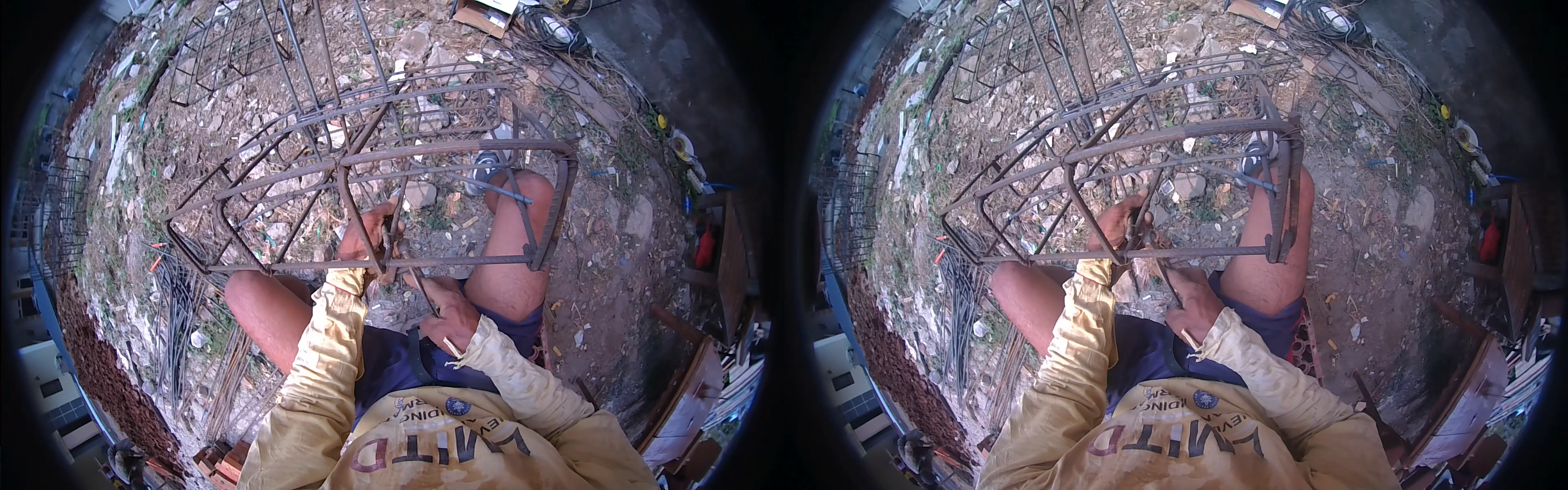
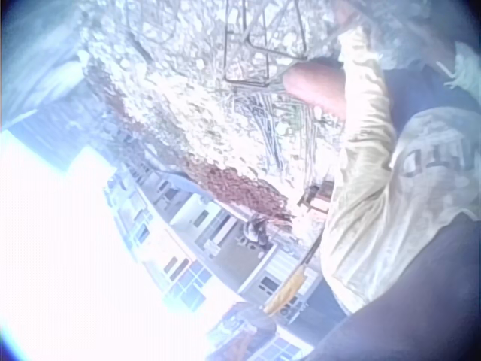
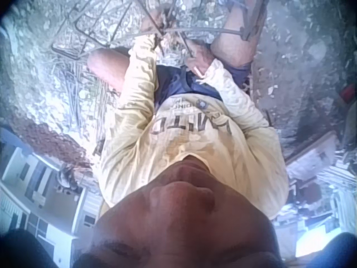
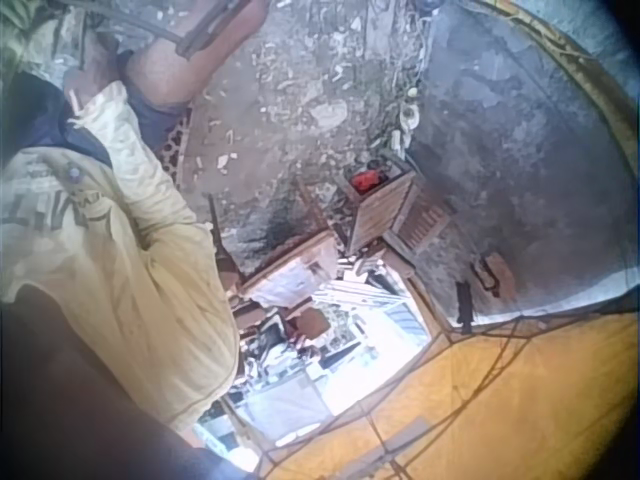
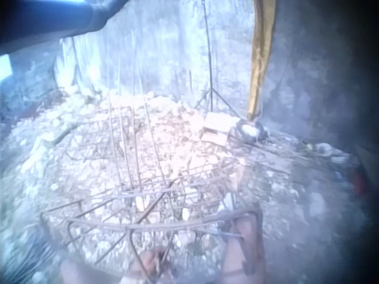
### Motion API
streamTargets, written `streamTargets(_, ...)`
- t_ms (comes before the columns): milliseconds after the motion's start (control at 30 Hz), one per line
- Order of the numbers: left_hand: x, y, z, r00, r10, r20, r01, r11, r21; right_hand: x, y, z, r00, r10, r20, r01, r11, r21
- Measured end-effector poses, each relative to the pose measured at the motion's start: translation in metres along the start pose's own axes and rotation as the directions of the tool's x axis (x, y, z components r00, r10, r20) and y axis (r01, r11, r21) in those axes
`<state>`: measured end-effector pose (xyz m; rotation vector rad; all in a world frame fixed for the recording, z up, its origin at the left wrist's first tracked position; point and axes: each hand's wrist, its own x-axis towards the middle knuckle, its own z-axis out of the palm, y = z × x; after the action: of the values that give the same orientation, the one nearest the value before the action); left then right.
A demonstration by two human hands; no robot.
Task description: The person sits on the ground and assembles a rectangular metal frame by hand, bending and fitting metal rods into place. The person adjusts the frame's shape and secures the joints, then lifts and repositions the completed frame.
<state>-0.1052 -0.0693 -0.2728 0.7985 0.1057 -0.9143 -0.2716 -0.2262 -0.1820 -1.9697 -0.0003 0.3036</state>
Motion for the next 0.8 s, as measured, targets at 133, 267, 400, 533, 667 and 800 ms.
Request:
streamTargets(133, 0.004, -0.015, -0.016, 0.972, 0.186, 0.146, -0.200, 0.976, 0.090, 0.001, -0.005, -0.001, 1.000, -0.005, 0.009, 0.005, 1.000, 0.010)
streamTargets(267, 0.006, -0.010, -0.017, 0.979, 0.026, 0.204, 0.013, 0.982, -0.188, 0.000, -0.018, -0.011, 0.998, 0.044, 0.036, -0.045, 0.998, 0.034)
streamTargets(400, 0.008, -0.011, -0.016, 0.955, 0.043, 0.294, 0.059, 0.942, -0.330, 0.002, -0.002, -0.006, 1.000, 0.028, -0.003, -0.028, 0.999, 0.036)
streamTargets(533, 0.010, -0.013, -0.027, 0.974, 0.028, 0.226, 0.029, 0.969, -0.245, 0.007, -0.016, -0.020, 0.988, 0.141, 0.062, -0.142, 0.990, 0.019)
streamTargets(667, 0.013, -0.005, -0.020, 0.978, -0.093, 0.189, 0.144, 0.948, -0.282, 0.009, -0.037, -0.031, 0.941, 0.316, 0.124, -0.323, 0.946, 0.034)
streamTargets(800, 0.013, 0.001, 0.001, 0.983, -0.178, -0.039, 0.161, 0.946, -0.281, 0.008, -0.006, -0.027, 1.000, -0.017, -0.013, 0.013, 0.971, -0.241)
